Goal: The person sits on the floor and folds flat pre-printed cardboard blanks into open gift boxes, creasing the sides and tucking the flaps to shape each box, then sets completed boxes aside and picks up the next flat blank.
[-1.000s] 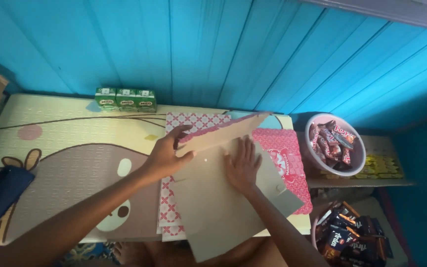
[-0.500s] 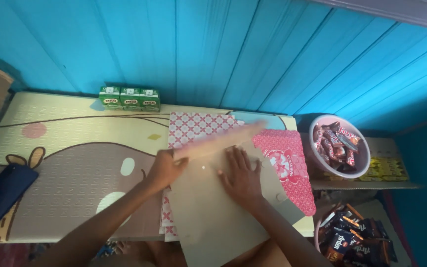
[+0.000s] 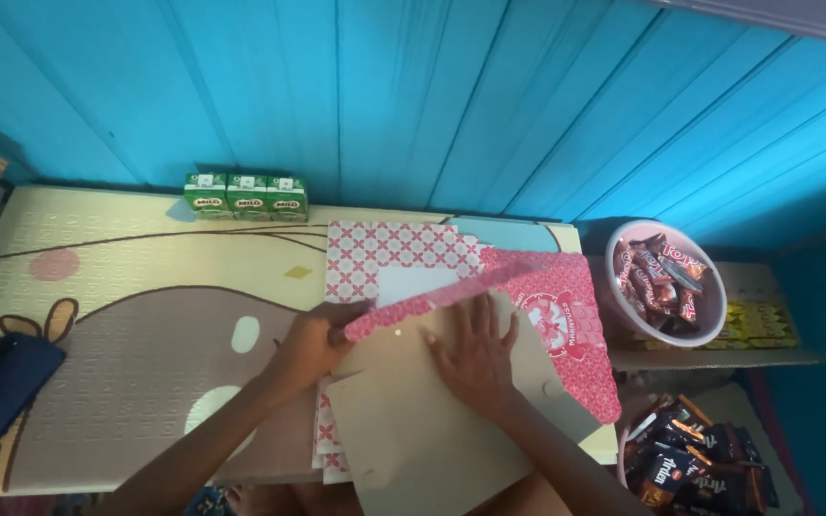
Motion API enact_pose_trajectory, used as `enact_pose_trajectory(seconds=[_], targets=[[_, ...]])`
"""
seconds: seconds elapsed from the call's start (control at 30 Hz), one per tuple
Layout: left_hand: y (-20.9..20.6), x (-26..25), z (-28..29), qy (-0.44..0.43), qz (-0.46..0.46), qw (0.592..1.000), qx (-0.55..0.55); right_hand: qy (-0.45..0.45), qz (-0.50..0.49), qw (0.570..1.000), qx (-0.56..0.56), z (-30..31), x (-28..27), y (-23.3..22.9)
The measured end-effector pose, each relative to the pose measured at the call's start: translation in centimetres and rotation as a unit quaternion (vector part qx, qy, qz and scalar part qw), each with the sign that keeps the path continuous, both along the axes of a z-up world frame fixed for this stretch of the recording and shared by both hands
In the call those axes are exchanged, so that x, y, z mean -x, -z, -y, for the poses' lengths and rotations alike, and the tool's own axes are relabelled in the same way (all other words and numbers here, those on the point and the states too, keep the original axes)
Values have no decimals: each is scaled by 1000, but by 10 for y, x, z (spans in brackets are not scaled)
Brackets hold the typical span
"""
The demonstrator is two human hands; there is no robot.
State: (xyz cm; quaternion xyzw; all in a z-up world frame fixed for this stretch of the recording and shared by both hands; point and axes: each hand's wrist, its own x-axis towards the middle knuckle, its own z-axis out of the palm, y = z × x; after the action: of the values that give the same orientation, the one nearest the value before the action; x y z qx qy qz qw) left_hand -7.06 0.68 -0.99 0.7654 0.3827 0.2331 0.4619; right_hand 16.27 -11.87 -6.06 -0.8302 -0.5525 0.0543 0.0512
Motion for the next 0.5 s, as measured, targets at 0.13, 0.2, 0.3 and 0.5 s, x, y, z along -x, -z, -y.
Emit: enact_pose_trajectory(seconds=[0.13,0.2,0.3,0.5], targets=[[65,6,-24,-26,-83,996,-19,-18,-8,1000,5,0,1,-18],[50,7,-24,-30,-77,996,-34,-37,-12,999,-1,0,-5,-16],[75,8,-38,-19,-88,995,-50,-42,-8,995,-93,0,-54,35],[57,9,-66,-20,-75,993,-84,22,-267,922,-281,-20,-88,-2]])
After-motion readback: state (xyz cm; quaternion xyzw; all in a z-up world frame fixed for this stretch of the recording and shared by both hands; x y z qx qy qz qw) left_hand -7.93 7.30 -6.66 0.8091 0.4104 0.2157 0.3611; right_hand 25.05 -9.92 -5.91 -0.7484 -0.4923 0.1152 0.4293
